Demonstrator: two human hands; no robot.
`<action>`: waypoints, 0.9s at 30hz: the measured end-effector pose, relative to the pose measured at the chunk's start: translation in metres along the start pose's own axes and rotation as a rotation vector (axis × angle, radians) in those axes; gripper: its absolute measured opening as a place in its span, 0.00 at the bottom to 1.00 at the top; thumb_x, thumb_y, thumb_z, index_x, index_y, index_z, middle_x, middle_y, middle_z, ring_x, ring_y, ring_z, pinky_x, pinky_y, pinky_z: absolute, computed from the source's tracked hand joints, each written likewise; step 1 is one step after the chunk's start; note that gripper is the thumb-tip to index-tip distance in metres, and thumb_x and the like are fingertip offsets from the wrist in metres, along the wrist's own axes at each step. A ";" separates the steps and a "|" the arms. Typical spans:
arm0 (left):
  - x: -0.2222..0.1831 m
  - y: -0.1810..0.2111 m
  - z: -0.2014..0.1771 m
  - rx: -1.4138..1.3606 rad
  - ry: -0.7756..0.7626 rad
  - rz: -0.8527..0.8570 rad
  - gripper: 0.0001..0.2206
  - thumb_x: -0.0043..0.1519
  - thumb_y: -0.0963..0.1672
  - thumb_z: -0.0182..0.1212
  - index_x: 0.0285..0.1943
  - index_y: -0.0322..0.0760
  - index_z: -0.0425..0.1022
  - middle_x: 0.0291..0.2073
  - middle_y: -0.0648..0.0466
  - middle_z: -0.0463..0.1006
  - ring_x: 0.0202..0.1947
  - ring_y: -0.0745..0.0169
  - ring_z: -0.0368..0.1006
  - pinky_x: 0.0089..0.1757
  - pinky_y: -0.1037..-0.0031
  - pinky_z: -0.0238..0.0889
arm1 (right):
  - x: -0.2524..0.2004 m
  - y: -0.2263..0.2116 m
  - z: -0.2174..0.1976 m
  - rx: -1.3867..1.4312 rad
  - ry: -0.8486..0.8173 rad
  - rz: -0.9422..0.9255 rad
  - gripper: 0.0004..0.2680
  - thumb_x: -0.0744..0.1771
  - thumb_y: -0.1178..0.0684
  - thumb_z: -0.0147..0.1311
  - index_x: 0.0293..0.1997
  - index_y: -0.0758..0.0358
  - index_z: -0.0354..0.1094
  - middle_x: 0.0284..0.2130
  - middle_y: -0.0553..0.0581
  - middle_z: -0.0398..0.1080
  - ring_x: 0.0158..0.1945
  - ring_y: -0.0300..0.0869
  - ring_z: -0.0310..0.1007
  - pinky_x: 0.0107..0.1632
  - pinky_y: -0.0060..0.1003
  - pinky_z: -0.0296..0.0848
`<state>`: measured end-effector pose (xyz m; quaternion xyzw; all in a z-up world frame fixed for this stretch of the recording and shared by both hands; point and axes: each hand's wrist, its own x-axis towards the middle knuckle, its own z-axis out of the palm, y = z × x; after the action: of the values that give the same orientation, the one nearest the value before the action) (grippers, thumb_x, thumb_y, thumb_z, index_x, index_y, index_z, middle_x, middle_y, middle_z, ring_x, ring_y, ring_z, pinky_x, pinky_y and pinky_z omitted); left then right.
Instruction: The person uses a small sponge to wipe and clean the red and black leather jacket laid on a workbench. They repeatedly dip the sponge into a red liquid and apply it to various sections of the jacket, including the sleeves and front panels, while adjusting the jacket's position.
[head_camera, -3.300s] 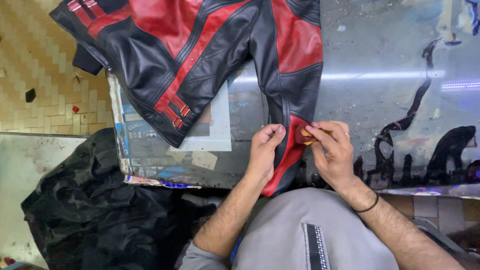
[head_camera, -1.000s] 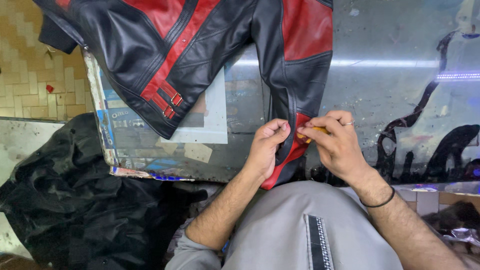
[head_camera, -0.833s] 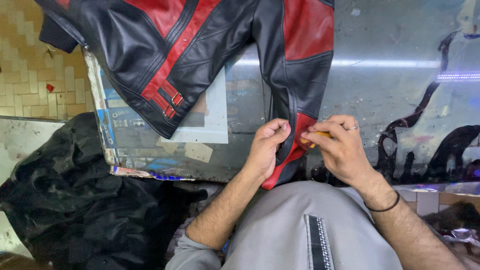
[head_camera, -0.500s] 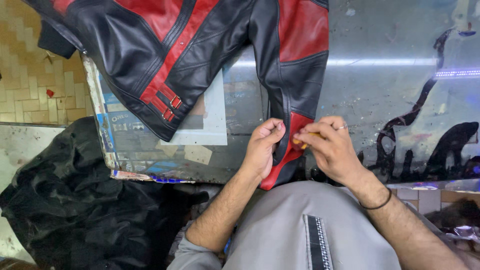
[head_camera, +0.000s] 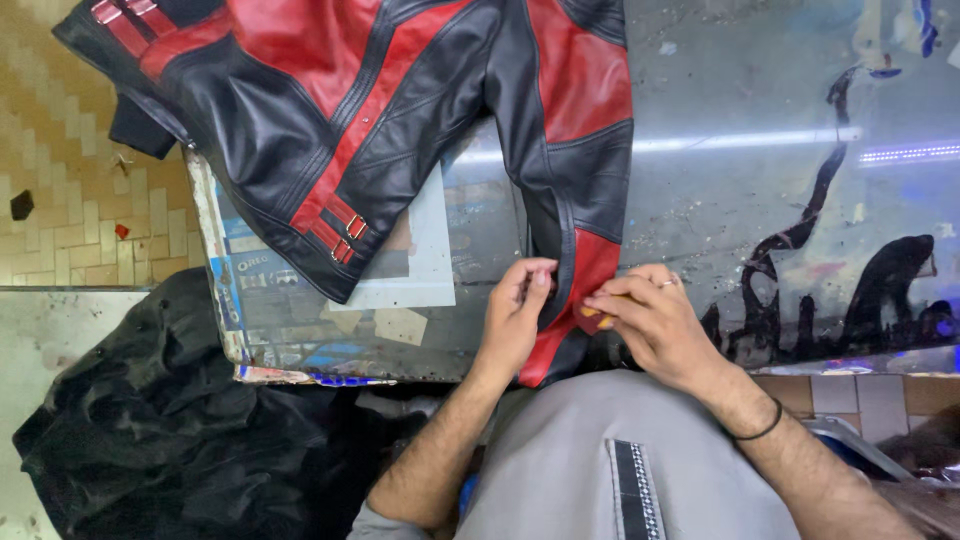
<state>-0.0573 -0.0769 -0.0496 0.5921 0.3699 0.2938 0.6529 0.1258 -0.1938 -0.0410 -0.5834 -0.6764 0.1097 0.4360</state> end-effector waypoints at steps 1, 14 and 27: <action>-0.007 0.005 -0.004 0.247 0.020 0.159 0.11 0.70 0.46 0.56 0.52 0.33 0.75 0.38 0.58 0.76 0.42 0.66 0.70 0.46 0.75 0.63 | -0.007 0.000 -0.003 0.035 0.028 0.059 0.13 0.61 0.63 0.62 0.50 0.59 0.74 0.44 0.54 0.72 0.51 0.51 0.68 0.54 0.44 0.66; -0.050 -0.012 -0.038 0.387 0.247 0.087 0.11 0.70 0.45 0.56 0.48 0.30 0.76 0.33 0.48 0.81 0.35 0.64 0.74 0.39 0.71 0.68 | -0.107 0.041 0.017 0.943 0.432 0.570 0.13 0.71 0.59 0.53 0.63 0.68 0.64 0.56 0.57 0.70 0.56 0.41 0.72 0.59 0.38 0.72; -0.077 -0.006 -0.026 0.780 0.369 0.382 0.21 0.62 0.42 0.66 0.62 0.27 0.68 0.55 0.40 0.70 0.58 0.40 0.66 0.59 0.57 0.59 | -0.133 0.034 -0.003 0.978 0.481 0.618 0.19 0.67 0.57 0.59 0.66 0.65 0.61 0.53 0.59 0.72 0.52 0.41 0.74 0.54 0.37 0.74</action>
<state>-0.1218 -0.1267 -0.0462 0.7886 0.4470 0.3478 0.2393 0.1433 -0.3021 -0.1228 -0.4932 -0.2308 0.3932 0.7409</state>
